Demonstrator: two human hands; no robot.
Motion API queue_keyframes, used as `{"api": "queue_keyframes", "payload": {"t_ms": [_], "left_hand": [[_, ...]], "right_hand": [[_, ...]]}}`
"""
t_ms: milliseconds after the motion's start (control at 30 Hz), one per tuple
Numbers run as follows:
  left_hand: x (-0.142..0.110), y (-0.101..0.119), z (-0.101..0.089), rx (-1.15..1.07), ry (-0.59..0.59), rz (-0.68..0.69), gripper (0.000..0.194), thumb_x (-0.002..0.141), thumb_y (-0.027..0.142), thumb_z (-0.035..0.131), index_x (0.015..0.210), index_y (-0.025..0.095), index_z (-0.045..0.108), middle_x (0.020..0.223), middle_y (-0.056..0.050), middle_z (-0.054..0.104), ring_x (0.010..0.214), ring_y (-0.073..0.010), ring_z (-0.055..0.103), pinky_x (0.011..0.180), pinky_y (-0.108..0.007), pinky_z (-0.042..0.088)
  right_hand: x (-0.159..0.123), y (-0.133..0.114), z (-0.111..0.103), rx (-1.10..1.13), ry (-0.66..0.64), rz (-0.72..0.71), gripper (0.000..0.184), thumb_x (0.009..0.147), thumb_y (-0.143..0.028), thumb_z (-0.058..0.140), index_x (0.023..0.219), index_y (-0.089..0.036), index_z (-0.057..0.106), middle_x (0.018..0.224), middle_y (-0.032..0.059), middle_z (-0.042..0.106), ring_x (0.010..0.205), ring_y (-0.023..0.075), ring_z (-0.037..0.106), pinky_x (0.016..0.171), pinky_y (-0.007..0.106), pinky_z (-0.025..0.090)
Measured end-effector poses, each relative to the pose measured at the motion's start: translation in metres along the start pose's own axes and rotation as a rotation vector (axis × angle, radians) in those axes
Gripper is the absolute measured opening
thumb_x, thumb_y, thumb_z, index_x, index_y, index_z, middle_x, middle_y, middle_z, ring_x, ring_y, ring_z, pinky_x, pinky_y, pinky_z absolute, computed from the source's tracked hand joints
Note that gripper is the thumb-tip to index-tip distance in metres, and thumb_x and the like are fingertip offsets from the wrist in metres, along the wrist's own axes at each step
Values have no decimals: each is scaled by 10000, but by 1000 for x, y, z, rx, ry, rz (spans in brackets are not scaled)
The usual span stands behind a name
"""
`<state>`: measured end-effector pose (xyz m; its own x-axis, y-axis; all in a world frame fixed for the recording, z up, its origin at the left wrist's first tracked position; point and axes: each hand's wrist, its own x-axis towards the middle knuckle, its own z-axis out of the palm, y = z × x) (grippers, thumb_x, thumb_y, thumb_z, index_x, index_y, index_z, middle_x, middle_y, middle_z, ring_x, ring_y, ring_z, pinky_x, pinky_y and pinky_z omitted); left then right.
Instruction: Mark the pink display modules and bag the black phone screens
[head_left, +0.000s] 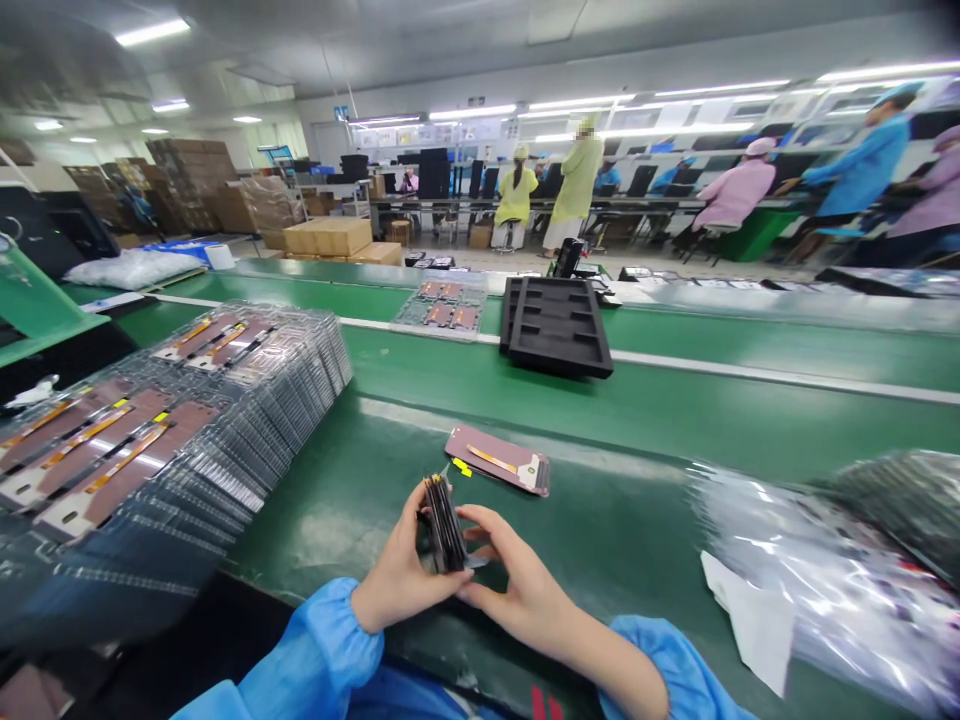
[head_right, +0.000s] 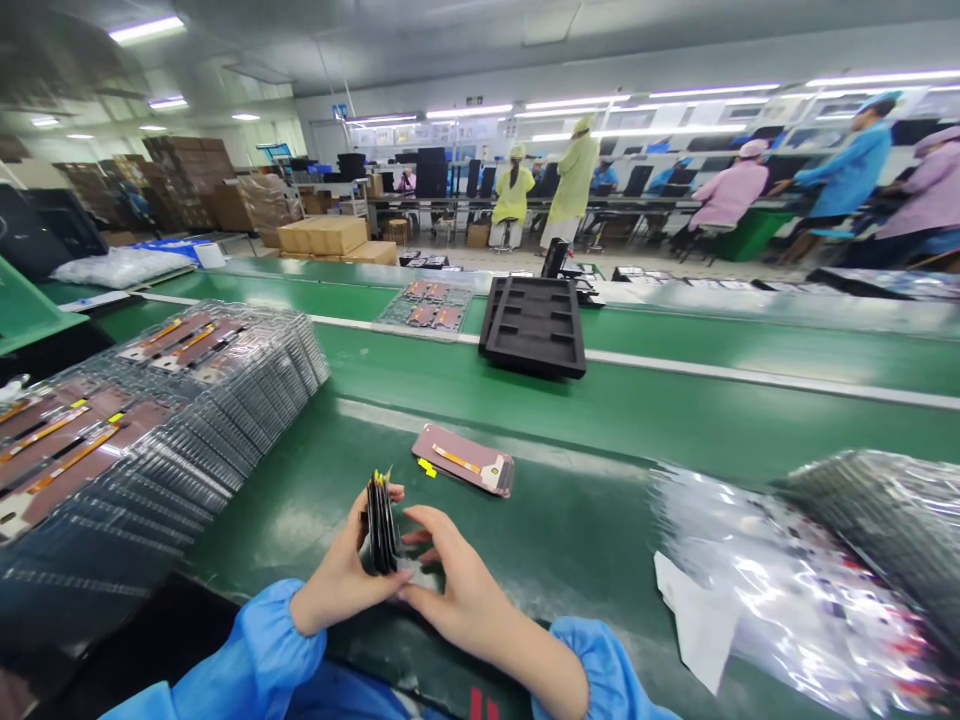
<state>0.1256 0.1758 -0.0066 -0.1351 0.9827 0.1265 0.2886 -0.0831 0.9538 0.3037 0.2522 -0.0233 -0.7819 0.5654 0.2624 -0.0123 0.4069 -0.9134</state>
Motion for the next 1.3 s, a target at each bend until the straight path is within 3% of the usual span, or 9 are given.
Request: {"api": "queue_keyframes", "payload": {"t_ms": [133, 267, 400, 500, 667, 800, 1033, 1300], "left_hand": [[2, 0, -3, -16, -12, 0, 880, 708, 224, 778, 1433, 157, 283, 1474, -206, 413, 1397, -339, 363, 1182, -478, 242], [5, -6, 0, -90, -46, 37, 953, 693, 251, 789, 1447, 170, 212, 1480, -207, 393, 1366, -344, 400, 1148, -491, 308], [6, -15, 3, -108, -68, 45, 1018, 680, 227, 787, 1459, 208, 131, 1487, -189, 380, 1323, -328, 450, 1110, -501, 366], [7, -18, 3, -76, -27, 50, 984, 680, 200, 787, 1450, 221, 174, 1493, -165, 373, 1332, -317, 437, 1119, -489, 360], [8, -15, 5, -37, -17, 132, 891, 708, 219, 781, 1425, 230, 253, 1458, -142, 394, 1350, -309, 407, 1136, -478, 333], [10, -16, 5, 47, 50, 188, 886, 659, 265, 810, 1381, 229, 298, 1430, -155, 314, 1379, -342, 326, 1110, -497, 355], [9, -15, 4, 32, 21, 151, 852, 679, 369, 793, 1370, 197, 325, 1394, -158, 353, 1359, -348, 332, 1134, -517, 296], [9, -12, 4, -27, 1, 116, 833, 688, 383, 795, 1360, 217, 333, 1391, -157, 375, 1307, -346, 398, 1070, -500, 380]], "right_hand": [[14, -11, -21, -1, -98, -79, 882, 780, -409, 765, 1498, -270, 272, 1533, 144, 313, 1357, 304, 412, 1061, 430, 433], [32, -13, -27, -66, -90, -129, 993, 751, -499, 774, 1536, -251, 218, 1579, 152, 252, 1456, 341, 234, 1151, 518, 297], [46, -13, -27, -26, -116, -94, 1071, 706, -523, 801, 1546, -258, 192, 1572, 141, 291, 1440, 327, 286, 1173, 511, 258], [49, -12, -27, 10, -122, -52, 1106, 682, -552, 808, 1547, -252, 187, 1539, 147, 358, 1412, 322, 347, 1175, 507, 250], [45, -6, -27, 12, -86, 22, 1229, 637, -615, 806, 1563, -213, 106, 1578, 167, 264, 1448, 344, 261, 1186, 511, 213], [45, -7, -28, 17, -112, 5, 1160, 664, -627, 781, 1551, -207, 162, 1555, 175, 309, 1448, 334, 266, 1192, 514, 191], [48, -10, -30, -42, -107, -75, 1060, 658, -652, 768, 1504, -236, 282, 1574, 166, 239, 1465, 341, 205, 1132, 477, 340], [46, -7, -30, -110, -97, -142, 1000, 698, -647, 743, 1483, -238, 278, 1502, 174, 324, 1429, 346, 285, 1166, 503, 271]]}}
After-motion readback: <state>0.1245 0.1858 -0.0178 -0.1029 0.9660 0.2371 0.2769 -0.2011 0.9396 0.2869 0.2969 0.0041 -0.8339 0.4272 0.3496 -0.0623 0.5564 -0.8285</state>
